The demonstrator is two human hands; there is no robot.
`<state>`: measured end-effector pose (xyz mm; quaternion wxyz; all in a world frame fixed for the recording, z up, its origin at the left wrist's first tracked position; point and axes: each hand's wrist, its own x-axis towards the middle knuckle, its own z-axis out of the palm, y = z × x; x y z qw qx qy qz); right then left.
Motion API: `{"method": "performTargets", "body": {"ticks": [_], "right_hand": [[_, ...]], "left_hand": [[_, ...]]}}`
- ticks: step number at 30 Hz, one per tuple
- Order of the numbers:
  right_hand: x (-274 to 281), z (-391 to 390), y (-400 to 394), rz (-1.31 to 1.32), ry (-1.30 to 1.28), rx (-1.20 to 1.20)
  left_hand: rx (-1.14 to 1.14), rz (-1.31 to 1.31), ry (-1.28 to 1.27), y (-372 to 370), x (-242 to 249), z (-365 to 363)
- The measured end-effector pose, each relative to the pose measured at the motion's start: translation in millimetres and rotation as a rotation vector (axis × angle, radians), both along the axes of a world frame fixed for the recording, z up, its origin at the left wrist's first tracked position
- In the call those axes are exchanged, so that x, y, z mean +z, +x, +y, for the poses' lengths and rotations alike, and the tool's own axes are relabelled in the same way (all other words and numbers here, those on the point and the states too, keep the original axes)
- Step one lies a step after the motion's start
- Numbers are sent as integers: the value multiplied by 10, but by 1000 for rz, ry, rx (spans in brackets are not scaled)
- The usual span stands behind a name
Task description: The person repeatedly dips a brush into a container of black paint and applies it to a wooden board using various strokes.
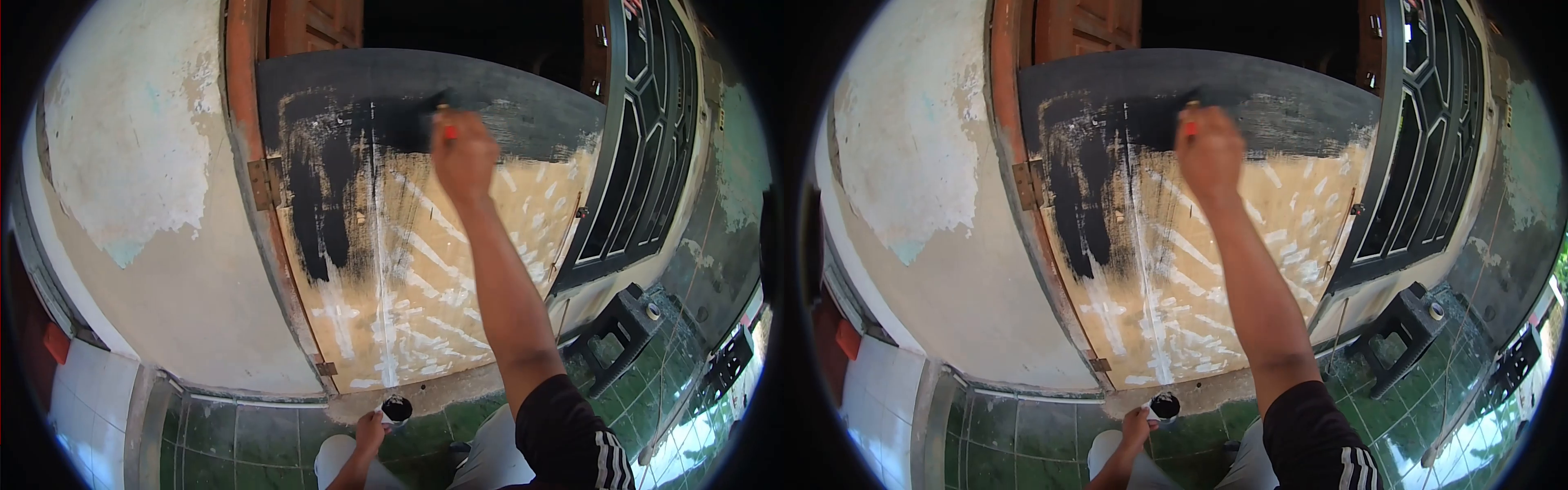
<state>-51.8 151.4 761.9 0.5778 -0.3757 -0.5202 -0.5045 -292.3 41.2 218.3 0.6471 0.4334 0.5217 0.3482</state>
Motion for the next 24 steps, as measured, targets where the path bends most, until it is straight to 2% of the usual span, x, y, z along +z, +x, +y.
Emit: {"method": "performTargets", "body": {"ticks": [1, 3, 6, 10, 12, 14, 16, 19, 22, 24], "right_hand": [[-74, 144, -232, -57, -84, 100], [-130, 279, -727, -154, -92, 183], [-120, 269, -1173, -36, -300, 527], [-12, 292, -957, 330, -354, 838], [36, 314, -486, 255, -196, 682], [13, 205, -34, 432, -241, 811], [13, 82, 314, 468, -195, 646], [142, -327, 250, 163, 46, 146], [45, -252, 7, -53, -70, 92], [-128, -143, -151, -194, -208, 144]], "left_hand": [[-21, 54, 90, -60, 137, 52], [-69, 168, 270, -211, 397, 168], [-10, 306, 643, -368, 893, 327], [30, 317, 703, -580, 1713, 421], [40, 275, 716, -678, 2086, 442], [8, 257, 728, -789, 2392, 444], [-5, 243, 780, -861, 2603, 495], [-43, 209, 766, -918, 2918, 513], [-29, 218, 776, -922, 3079, 639], [-20, 254, 791, -923, 3113, 729]]}}
